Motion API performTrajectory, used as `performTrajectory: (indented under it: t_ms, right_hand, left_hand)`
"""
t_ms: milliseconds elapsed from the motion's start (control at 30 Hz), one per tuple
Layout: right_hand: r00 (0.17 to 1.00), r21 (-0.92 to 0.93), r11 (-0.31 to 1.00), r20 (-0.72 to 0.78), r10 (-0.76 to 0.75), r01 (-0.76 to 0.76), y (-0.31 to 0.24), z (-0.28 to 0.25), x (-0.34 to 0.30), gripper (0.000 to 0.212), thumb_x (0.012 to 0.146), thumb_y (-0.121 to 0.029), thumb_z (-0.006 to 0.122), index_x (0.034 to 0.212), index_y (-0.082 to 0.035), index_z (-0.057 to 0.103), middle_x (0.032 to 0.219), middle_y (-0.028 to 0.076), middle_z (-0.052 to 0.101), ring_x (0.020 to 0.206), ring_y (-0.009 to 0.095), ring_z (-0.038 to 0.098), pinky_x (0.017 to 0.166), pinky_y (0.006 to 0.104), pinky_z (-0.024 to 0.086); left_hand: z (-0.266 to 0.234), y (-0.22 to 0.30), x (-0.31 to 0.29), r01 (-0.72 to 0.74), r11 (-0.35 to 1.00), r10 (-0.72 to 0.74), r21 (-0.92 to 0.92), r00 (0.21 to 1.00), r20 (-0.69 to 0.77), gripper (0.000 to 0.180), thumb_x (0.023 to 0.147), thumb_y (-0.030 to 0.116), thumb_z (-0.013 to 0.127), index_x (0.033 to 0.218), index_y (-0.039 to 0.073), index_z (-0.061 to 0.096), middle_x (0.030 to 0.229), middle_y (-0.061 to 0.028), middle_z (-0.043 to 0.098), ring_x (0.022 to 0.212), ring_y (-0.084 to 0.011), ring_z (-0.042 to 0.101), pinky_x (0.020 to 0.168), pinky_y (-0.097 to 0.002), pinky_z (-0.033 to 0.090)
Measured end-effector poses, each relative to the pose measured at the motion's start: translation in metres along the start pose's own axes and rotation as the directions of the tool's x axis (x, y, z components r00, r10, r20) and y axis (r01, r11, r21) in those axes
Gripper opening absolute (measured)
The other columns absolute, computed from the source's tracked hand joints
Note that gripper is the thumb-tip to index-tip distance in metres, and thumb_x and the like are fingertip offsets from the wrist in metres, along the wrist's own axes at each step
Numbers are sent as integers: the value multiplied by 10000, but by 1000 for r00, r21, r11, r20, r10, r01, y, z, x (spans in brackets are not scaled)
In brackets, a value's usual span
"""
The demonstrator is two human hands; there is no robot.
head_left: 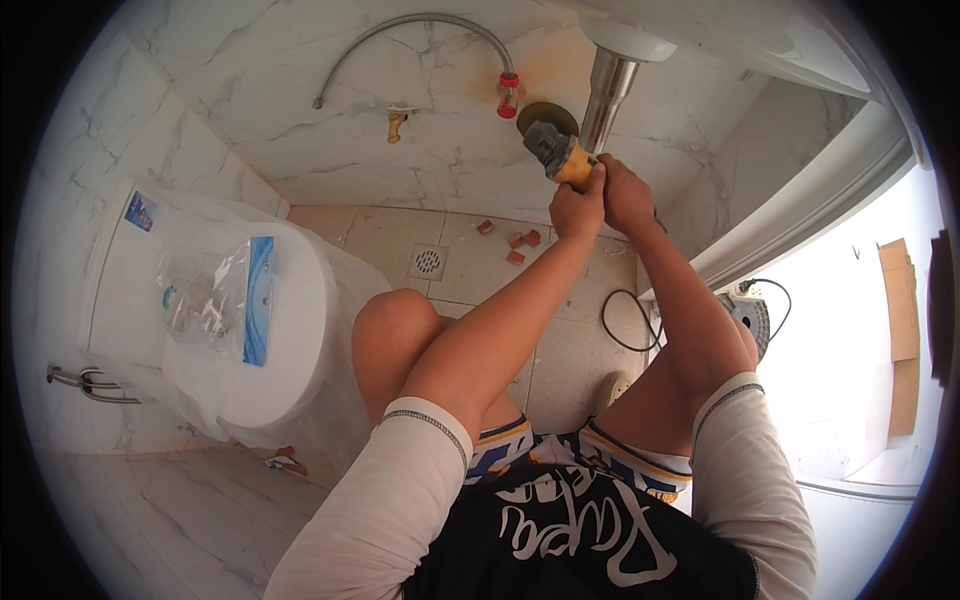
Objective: The person uses an angle grinder to smooth the wall around a pipe opening under a sink. They then unpack and assemble a metal P-trap drain pipe, connecting multiple sections together by hand.
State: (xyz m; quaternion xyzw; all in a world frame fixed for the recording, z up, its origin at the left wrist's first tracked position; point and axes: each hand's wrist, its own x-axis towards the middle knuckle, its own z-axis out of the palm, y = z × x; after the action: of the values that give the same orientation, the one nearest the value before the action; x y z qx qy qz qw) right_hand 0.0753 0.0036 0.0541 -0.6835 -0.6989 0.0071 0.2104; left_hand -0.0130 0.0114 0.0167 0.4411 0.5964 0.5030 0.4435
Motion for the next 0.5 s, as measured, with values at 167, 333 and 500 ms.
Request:
performTrajectory:
  t_ms: [167,333,500]
  right_hand:
    - [1000,16,1000,18,1,-1,-1,-2,0,222,958,-266,526,1120,-114,533,1097,136,658,996,367,657,822,487,524]
    - [999,11,1000,37,21,-21,-6,-2,2,224,951,-258,540,1118,-110,535,1098,133,658,1007,363,654,825,483,524]
    - [999,8,999,37,35,-35,-7,-3,2,223,945,-252,550,1114,-107,540,1094,134,659,999,363,657,824,479,527]
  left_hand:
    - [-3,2,0,33,999,-33,2,999,17,755,847,615,668,1064,-108,661,1001,-237,704,923,-333,694,783,-387,547]
    - [-3,-1,6,60,998,-60,2,998,20,731,853,575,705,1052,-126,651,959,-209,705,819,-262,717,636,-345,584]
    - [0,-4,10,59,997,-57,-55,998,37,726,852,552,720,1072,-135,635,991,-200,694,817,-251,713,629,-333,593]
